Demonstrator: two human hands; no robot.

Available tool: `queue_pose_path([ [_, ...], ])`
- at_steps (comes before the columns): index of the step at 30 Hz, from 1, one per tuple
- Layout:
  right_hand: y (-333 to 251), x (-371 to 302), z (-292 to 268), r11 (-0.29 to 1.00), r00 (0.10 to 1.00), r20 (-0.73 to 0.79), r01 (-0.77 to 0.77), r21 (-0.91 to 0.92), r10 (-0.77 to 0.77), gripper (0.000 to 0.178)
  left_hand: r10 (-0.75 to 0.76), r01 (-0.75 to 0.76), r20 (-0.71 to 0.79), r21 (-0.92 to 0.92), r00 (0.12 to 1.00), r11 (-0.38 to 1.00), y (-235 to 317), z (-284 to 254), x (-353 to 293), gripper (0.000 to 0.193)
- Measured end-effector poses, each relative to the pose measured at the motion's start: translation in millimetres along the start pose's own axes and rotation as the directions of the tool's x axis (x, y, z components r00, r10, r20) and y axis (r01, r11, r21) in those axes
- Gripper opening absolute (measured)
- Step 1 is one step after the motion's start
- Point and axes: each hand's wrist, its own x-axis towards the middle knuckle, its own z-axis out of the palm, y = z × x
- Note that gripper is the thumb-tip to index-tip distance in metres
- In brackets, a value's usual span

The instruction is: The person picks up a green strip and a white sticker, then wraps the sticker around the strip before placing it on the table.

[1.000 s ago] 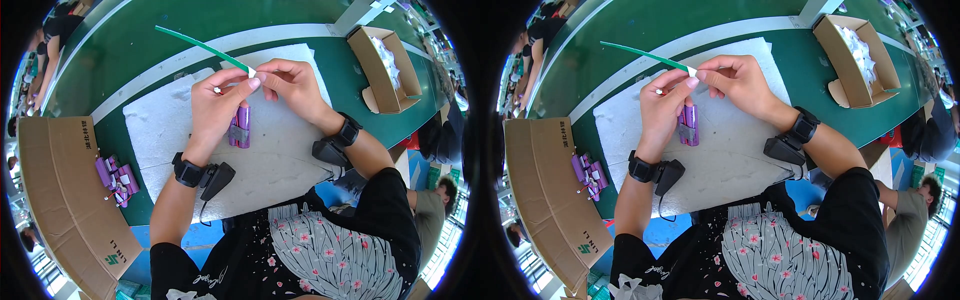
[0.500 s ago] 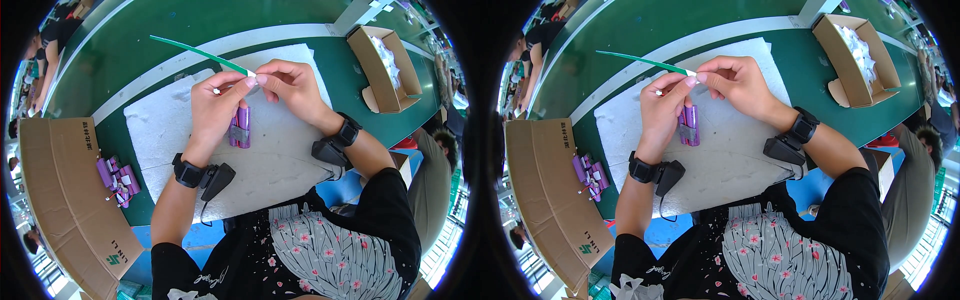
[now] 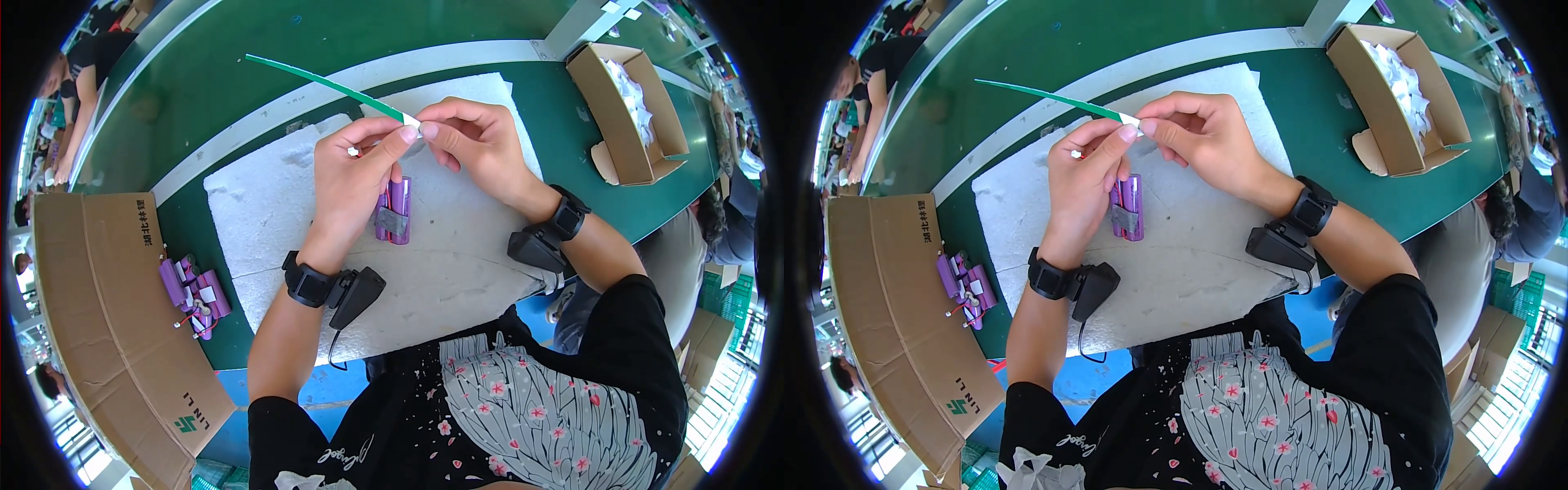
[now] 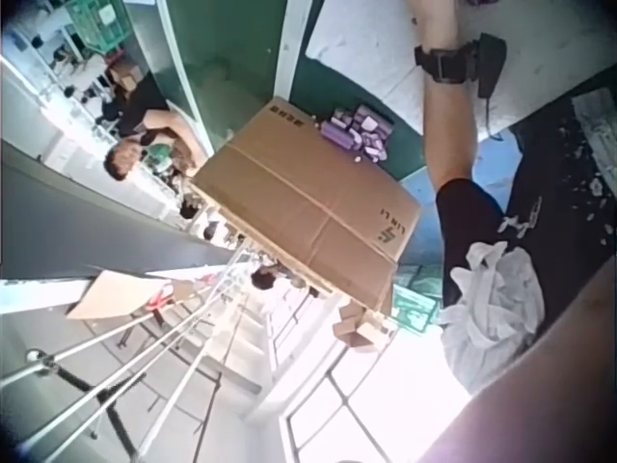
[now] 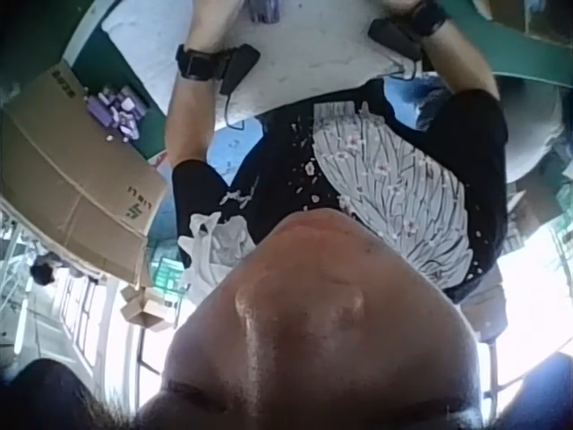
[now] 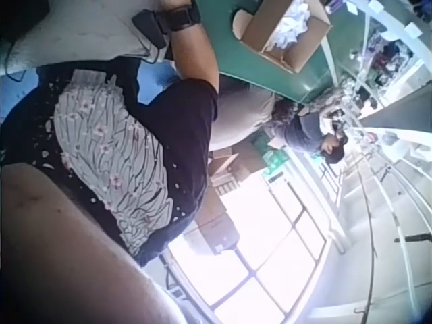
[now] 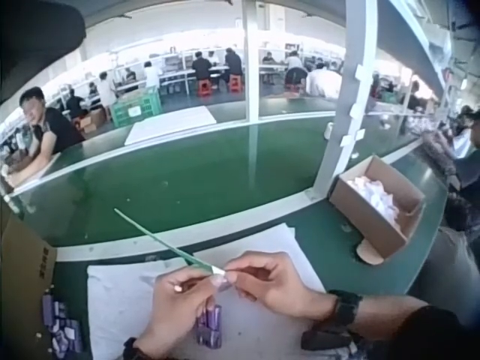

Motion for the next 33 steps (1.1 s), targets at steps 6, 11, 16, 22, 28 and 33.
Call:
queue_pose_path([
  [6,0.9,0.3,0.7,0.999,1.000,0.007,0.011,0.030,-0.011,0.014,-0.004,0.004,-0.013,0.001,1.000,1.000,0.6,1.4,-0.6,0.019],
  [11,0.4,1.1,0.3,1.000,1.000,0.010,0.009,0.018,-0.009,0.014,0.023,-0.023,-0.027,-0.005,0.999,1.000,0.8,3.0,-0.6,0.019],
  [16,-1.5,1.0,0.4,1.000,1.000,-0.003,-0.018,0.003,0.018,0.011,0.005,-0.004,-0.037,0.022,0.999,1.000,2.3,2.6,-1.2,0.018],
  [22,-1.9,0.4,0.4,1.000,0.999,-0.012,-0.030,0.007,0.030,0.011,0.016,-0.015,-0.029,0.015,0.999,1.000,0.8,2.4,-1.0,0.018],
  [28,-2.0,0.8,1.1,1.000,1.000,-0.020,-0.021,0.000,0.021,0.011,0.009,-0.009,-0.023,0.007,1.000,1.000,0.8,1.3,-1.0,0.019],
  [33,-1.1,0.8,1.3,1.000,1.000,-0.026,-0.003,0.017,0.004,0.012,0.006,-0.005,-0.018,0.015,1.000,1.000,1.1,0.7,-0.8,0.019],
])
